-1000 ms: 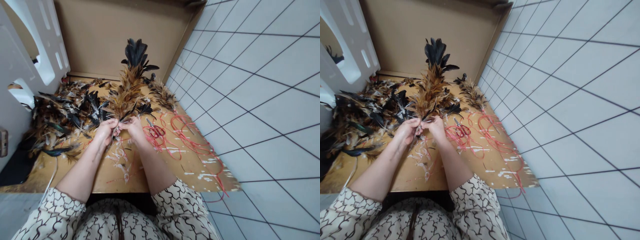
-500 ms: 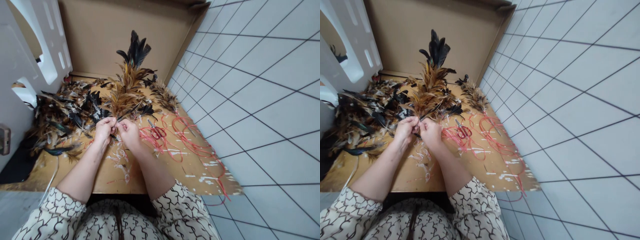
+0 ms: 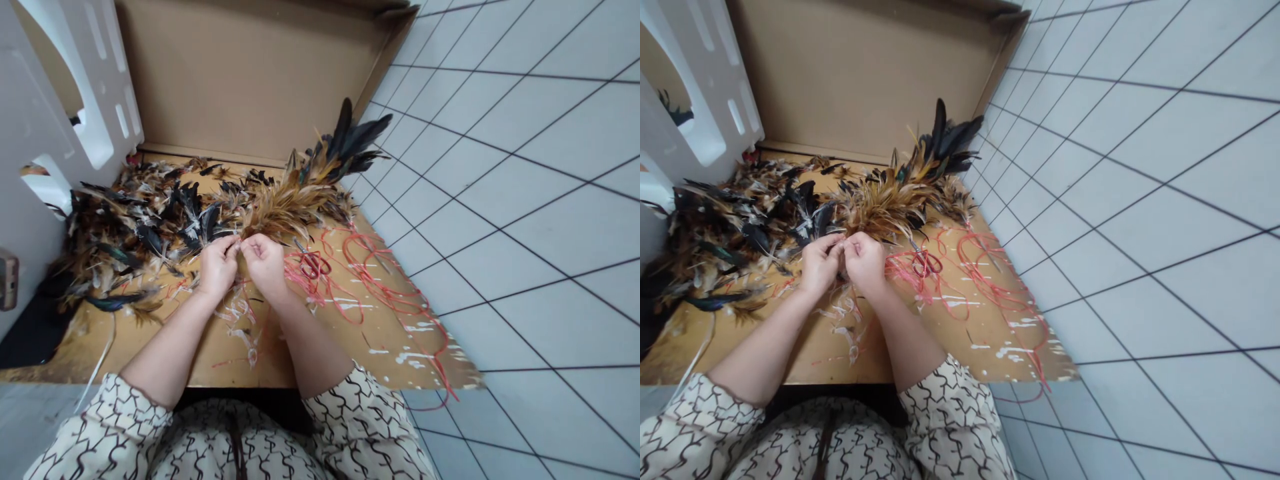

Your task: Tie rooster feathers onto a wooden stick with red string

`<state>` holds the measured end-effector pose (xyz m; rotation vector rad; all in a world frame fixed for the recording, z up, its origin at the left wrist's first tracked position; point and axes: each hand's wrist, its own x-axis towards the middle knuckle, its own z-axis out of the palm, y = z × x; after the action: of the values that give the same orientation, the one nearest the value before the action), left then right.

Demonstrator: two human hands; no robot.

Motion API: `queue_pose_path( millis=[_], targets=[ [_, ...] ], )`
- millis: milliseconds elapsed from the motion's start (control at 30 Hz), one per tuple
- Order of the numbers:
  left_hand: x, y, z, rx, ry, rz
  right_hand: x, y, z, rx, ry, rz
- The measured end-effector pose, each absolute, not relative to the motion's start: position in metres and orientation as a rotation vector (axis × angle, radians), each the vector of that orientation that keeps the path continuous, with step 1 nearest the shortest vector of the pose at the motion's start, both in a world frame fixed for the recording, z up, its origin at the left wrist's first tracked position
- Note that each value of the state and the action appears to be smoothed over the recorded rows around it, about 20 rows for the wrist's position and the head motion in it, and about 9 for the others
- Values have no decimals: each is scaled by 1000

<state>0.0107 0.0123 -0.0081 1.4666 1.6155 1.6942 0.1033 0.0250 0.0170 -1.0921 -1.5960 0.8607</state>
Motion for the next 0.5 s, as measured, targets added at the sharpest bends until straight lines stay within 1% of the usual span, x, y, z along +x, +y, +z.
queue_pose_path(
  millis=[133,300,500],
  targets=[
    [11,10,-9,1769,1681,1659,103,25,19,-1031,-1503,975],
    [10,8,-9,2076,1839,1495,105,23,26,-1000,-1433,1067],
    [8,8,-11,2260,1983,1423,109,30,30,-958,-1255,1360]
  ],
)
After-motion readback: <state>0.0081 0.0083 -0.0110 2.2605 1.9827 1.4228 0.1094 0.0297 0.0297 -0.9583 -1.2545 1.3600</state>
